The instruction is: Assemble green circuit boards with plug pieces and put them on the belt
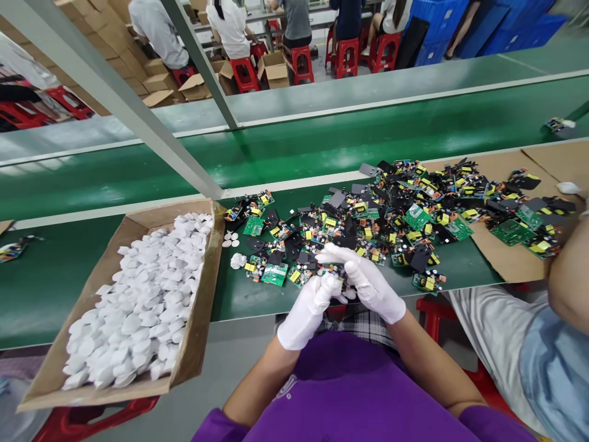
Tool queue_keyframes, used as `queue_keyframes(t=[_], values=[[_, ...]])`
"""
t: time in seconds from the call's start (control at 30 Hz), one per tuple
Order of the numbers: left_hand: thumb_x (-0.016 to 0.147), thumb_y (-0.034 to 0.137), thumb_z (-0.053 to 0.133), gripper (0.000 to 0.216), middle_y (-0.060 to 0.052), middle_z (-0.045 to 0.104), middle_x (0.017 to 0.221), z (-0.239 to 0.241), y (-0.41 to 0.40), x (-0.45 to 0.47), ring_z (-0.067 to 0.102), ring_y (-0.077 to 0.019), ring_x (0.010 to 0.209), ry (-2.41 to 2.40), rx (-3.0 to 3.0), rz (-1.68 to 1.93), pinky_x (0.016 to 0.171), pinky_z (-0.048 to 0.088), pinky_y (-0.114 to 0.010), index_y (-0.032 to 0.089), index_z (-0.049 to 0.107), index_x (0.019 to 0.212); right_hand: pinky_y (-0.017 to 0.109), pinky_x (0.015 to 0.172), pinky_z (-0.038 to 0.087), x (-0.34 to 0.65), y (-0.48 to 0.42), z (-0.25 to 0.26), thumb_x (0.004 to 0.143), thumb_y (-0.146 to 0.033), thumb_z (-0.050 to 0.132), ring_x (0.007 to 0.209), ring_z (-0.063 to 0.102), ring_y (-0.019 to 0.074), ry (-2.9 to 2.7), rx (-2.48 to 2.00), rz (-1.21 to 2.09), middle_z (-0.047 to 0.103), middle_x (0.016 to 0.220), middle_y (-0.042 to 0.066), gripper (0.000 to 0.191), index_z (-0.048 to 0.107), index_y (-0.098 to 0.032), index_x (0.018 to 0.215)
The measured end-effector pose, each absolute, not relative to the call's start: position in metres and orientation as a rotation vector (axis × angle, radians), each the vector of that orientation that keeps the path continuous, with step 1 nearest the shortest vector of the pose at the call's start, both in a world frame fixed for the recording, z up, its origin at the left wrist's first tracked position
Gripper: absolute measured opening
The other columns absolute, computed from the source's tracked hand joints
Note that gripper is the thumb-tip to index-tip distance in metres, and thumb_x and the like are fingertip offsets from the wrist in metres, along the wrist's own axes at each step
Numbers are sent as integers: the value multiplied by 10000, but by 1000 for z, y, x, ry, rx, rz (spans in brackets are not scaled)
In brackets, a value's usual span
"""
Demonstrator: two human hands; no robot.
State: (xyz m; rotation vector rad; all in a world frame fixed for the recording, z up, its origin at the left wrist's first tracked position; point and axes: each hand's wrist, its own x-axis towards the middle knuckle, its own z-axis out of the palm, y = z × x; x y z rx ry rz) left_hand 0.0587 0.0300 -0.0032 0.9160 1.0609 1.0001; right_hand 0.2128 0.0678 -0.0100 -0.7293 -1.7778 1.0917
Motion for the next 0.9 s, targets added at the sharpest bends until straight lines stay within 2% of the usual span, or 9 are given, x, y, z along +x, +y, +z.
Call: queue_keyframes(t=[0.07,0.1,0.17,0.23,0.33,0.47,0.6,0.7,0.9], values=[[883,430,577,365,-29,616,626,0,35,64,562,-173,610,1086,1053,956,637,462,-302,184,599,614,443,1149,408,218,66,-6,1053,-383,313,1361,497,230,-1819,-736,1170,576,1426,61,423,507,-275,1413],[892,420,559,360,-21,619,623,0,37,66,557,-161,611,1115,1104,937,636,453,-290,184,604,623,438,1157,402,219,65,-6,1040,-373,367,1381,475,231,-1864,-729,1178,541,1460,66,430,464,-272,1447],[898,401,546,345,-11,615,616,1,40,68,544,-147,605,1170,1133,915,622,435,-280,185,604,635,435,1168,391,220,64,-9,974,-326,529,1409,438,240,-1978,-723,1116,478,1509,92,554,374,-259,1502],[895,419,550,345,-7,600,617,-1,42,68,522,-142,593,1201,1107,924,595,420,-282,188,582,641,453,1159,403,217,65,-15,894,-250,637,1401,447,254,-2053,-735,957,477,1498,120,697,330,-255,1520],[848,520,604,391,-5,565,633,-5,44,65,494,-148,624,1104,1088,947,617,431,-302,194,546,640,473,1099,461,211,66,-26,860,-202,664,1308,542,259,-2008,-769,736,587,1369,121,642,425,-278,1451],[809,679,585,527,13,441,637,-10,46,61,389,-124,624,827,803,1001,623,414,-298,187,507,635,427,1019,530,209,68,-28,809,-283,763,1201,618,250,-1889,-804,771,642,1280,99,568,535,-279,1329],[748,634,706,560,47,328,623,-11,45,63,269,-90,584,771,640,1086,552,342,-253,193,405,580,418,1005,536,208,71,-23,792,-312,795,1182,627,249,-1897,-740,727,659,1252,93,583,543,-288,1317],[690,640,753,583,59,299,619,-9,44,66,253,-86,574,765,554,1127,537,345,-240,201,385,585,420,1006,533,205,73,-21,798,-306,793,1182,627,247,-1907,-701,687,665,1240,86,593,531,-301,1329],[701,706,694,657,77,231,563,-3,43,62,211,-81,544,815,641,1088,528,337,-250,221,280,540,419,996,535,199,74,-17,831,-280,758,1181,624,239,-1971,-632,625,653,1232,102,541,518,-294,1316]])
